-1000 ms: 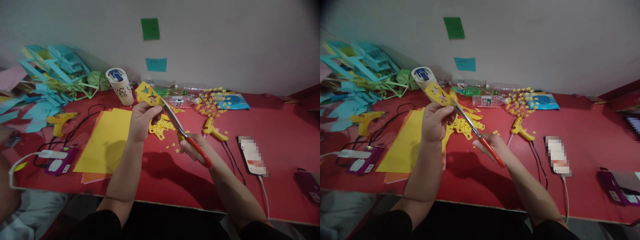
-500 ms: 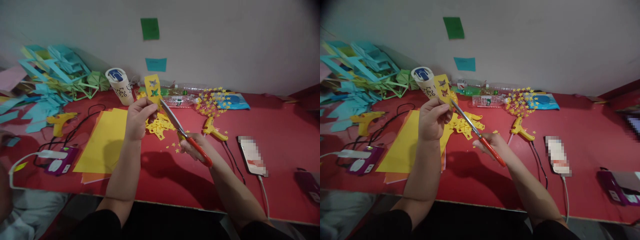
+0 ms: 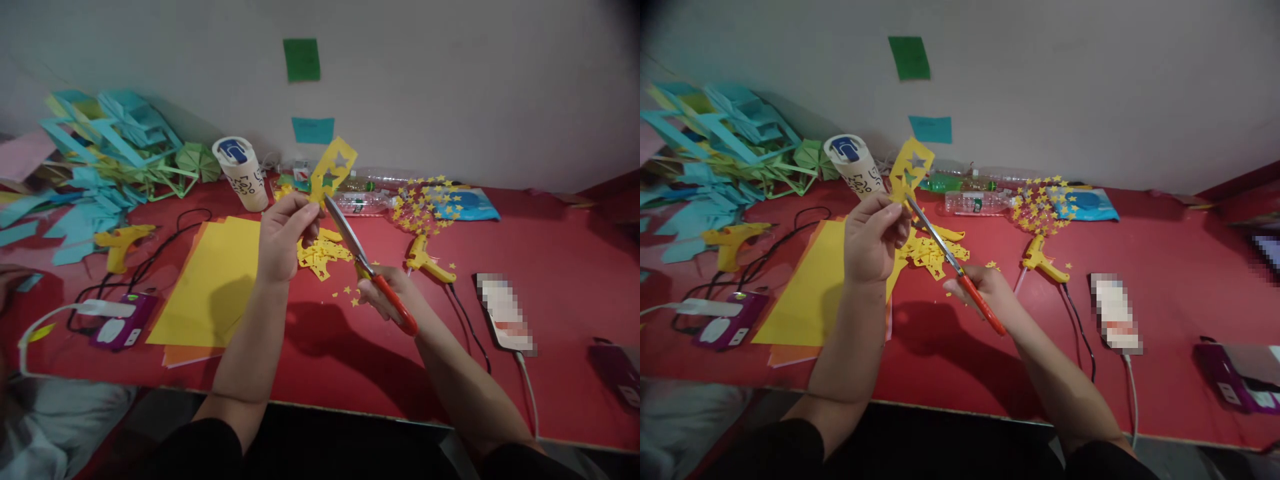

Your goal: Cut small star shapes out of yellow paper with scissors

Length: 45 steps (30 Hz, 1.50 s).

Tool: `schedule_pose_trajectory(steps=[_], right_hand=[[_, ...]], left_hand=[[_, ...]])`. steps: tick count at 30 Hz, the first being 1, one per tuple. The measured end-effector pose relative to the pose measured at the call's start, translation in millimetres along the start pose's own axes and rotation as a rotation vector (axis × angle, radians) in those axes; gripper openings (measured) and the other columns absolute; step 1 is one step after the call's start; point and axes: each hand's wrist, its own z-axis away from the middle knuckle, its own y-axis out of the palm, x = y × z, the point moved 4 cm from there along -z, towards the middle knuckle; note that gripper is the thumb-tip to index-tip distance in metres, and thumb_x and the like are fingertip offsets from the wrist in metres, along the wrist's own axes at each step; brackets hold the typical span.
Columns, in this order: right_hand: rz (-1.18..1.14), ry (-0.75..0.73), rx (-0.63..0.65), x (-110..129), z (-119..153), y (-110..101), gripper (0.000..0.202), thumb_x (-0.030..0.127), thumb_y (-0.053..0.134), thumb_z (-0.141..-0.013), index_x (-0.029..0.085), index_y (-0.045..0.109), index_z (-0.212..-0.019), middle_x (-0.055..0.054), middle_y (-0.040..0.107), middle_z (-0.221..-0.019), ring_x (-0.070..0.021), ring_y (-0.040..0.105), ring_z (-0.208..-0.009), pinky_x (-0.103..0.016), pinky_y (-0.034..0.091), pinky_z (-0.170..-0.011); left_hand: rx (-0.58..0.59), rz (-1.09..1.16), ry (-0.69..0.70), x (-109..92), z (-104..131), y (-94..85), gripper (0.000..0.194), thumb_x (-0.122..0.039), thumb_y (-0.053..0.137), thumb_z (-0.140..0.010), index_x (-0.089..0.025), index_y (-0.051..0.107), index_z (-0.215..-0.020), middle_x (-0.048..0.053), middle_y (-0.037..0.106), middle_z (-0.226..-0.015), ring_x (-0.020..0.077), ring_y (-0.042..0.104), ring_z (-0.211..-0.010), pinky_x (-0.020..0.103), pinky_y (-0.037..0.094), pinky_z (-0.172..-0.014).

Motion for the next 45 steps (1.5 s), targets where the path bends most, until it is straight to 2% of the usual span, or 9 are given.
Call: schedule_pose_trajectory(steps=[9,17,26,36,45], right_hand=[[0.032,0.016,0.084,1.1,1.8,-0.4,0.039,0.051,0.053,-0.082,0.022,0.039,-0.059,0.007,0.037,-0.048,-0.0075,0.035,-0.04,-0.022,0.025,-0.041],[-0.034,0.003,0.174,-1.8,1.1,-2.3,0.049,0.066,0.056,-0.077,0.021,0.041,-0.061,0.005,0.042,-0.054,-0.007,0.035,-0.043,-0.022,0.026,-0.041],[-0.042,0.02,0.203,-0.3,1.4,-4.0,0.045,0.061,0.058,-0.075,0.022,0.042,-0.061,0.007,0.037,-0.05,-0.0078,0.035,-0.042,-0.023,0.025,-0.042],[-0.045,0.008,0.194,-0.7,2.3,-5.1,0.043,0.057,0.057,-0.08,0.022,0.043,-0.061,0.008,0.034,-0.049,-0.0069,0.032,-0.042,-0.023,0.023,-0.041],[0.006,0.003,0.168,2.5,2.3,-5.8,0.037,0.049,0.053,-0.082,0.021,0.044,-0.058,0.007,0.037,-0.046,-0.007,0.034,-0.04,-0.023,0.025,-0.041]], left_hand=[[-0.055,-0.022,0.054,-5.3,-3.3,-5.0,0.014,-0.023,0.06,-0.071,-0.018,0.058,-0.058,-0.005,0.049,-0.045,0.0021,0.04,-0.039,0.013,0.029,-0.033],[-0.039,-0.115,0.021,-5.2,-3.1,-8.4,0.011,-0.02,0.059,-0.068,-0.019,0.056,-0.057,-0.005,0.051,-0.047,0.0028,0.042,-0.039,0.014,0.032,-0.035],[-0.025,-0.11,0.018,-5.9,-2.2,-8.8,0.013,-0.021,0.06,-0.068,-0.019,0.056,-0.056,-0.005,0.05,-0.046,0.0028,0.041,-0.039,0.015,0.031,-0.035],[-0.027,-0.122,0.001,-6.8,-1.6,-8.9,0.012,-0.02,0.06,-0.067,-0.018,0.056,-0.056,-0.005,0.049,-0.045,0.0031,0.042,-0.04,0.015,0.032,-0.036],[-0.011,-0.145,-0.008,-7.5,-1.3,-10.2,0.013,-0.02,0.06,-0.068,-0.019,0.056,-0.056,-0.004,0.05,-0.047,0.0037,0.042,-0.041,0.015,0.033,-0.037]])
